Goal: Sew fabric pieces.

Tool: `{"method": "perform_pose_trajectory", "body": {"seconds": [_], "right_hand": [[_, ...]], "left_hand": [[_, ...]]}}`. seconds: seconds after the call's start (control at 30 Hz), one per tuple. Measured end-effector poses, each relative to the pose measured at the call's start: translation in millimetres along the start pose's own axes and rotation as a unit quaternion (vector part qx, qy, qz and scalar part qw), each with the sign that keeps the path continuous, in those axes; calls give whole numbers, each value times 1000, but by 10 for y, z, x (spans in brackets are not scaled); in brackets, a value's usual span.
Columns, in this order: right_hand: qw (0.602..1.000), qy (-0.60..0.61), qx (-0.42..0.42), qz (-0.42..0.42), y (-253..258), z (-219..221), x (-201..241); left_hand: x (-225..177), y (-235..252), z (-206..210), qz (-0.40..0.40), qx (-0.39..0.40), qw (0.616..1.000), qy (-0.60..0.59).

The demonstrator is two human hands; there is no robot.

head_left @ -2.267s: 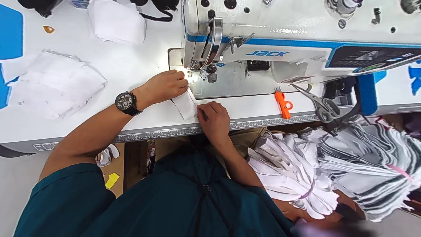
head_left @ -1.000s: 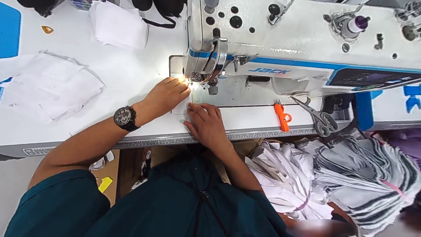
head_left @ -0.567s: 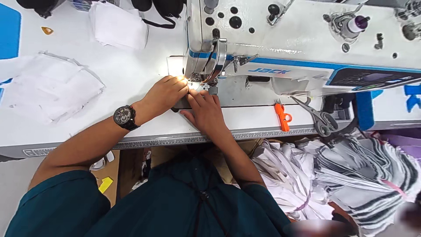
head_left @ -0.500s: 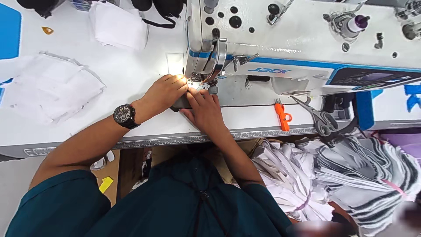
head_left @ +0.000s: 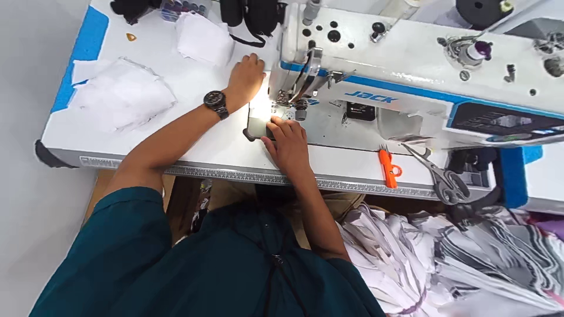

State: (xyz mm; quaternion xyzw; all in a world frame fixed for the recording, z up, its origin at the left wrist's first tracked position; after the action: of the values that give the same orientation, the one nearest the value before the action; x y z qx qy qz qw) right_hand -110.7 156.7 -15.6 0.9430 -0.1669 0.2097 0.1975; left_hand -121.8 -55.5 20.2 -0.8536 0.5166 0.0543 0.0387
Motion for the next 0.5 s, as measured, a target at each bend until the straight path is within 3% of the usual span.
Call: {"method": "perform_pose_trajectory", "body": {"seconds": [0.07,0.13,0.23,0.4,0.5], "right_hand": [[1000,14,0,-2,-10,-16,13],[999,35,-4,-10,-30,-29,11],[998,60,-6,-18,-65,-73,-20],[999,50,-5,-19,-73,-73,-28],[999,37,6,-17,-51,-65,-12]], "left_hand": [[-20,-92,-82,-16,0,1000,-10],[208,-231,-242,-56,-55,996,-38],[865,-623,-669,-172,-138,974,-58],[1935,-1299,-1068,-386,-127,912,56],[2018,-1087,-1118,-332,-122,934,47]]}}
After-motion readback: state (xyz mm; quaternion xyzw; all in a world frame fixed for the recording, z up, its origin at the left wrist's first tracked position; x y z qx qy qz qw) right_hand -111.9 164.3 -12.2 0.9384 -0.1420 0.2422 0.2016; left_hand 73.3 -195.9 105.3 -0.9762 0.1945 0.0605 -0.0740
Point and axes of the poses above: each hand's wrist, its own y-axis towards the middle knuckle, its own z-axis out of the palm, x = y × z, the point moved 4 cm from there along y, towards the middle knuckle, and after that the axes turned 10 degrees about y, right-handed, at the moved point
